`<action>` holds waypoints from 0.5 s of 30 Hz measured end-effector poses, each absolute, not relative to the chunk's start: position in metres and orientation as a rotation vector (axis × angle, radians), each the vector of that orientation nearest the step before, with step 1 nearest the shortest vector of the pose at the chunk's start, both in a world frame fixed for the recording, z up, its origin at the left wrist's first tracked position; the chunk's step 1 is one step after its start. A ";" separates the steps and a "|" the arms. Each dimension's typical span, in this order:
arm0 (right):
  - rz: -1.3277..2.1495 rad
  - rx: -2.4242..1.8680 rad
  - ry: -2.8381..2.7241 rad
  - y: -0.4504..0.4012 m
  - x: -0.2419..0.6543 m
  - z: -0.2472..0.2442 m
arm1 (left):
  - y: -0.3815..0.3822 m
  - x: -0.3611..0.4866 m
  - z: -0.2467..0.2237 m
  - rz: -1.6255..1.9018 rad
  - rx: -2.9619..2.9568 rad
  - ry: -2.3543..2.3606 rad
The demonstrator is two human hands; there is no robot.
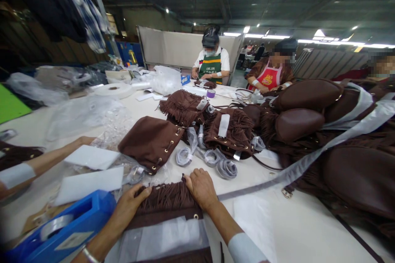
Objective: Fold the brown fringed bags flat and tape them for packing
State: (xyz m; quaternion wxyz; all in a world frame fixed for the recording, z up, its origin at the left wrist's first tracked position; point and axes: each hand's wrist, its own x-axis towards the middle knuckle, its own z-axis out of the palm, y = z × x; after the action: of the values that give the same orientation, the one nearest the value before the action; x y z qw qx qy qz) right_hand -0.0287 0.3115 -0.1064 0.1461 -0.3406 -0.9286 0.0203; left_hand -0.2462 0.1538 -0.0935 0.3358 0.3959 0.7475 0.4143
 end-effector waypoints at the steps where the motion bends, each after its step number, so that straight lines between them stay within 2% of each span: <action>1: 0.058 -0.985 -2.671 0.311 -0.029 -0.107 | 0.154 -0.246 -0.094 1.084 1.027 1.959; 9: 0.028 -1.056 -2.657 0.313 -0.027 -0.116 | 0.155 -0.248 -0.106 1.063 0.980 2.068; 15: -0.021 -1.109 -2.538 0.304 -0.026 -0.117 | 0.156 -0.243 -0.089 1.045 1.087 2.092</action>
State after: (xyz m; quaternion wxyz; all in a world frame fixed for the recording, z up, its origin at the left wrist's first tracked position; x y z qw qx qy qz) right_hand -0.0259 0.3037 -0.1166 0.1847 -0.3936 -0.9005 -0.0074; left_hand -0.2428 0.1564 -0.0888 0.2779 0.4049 0.7793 0.3893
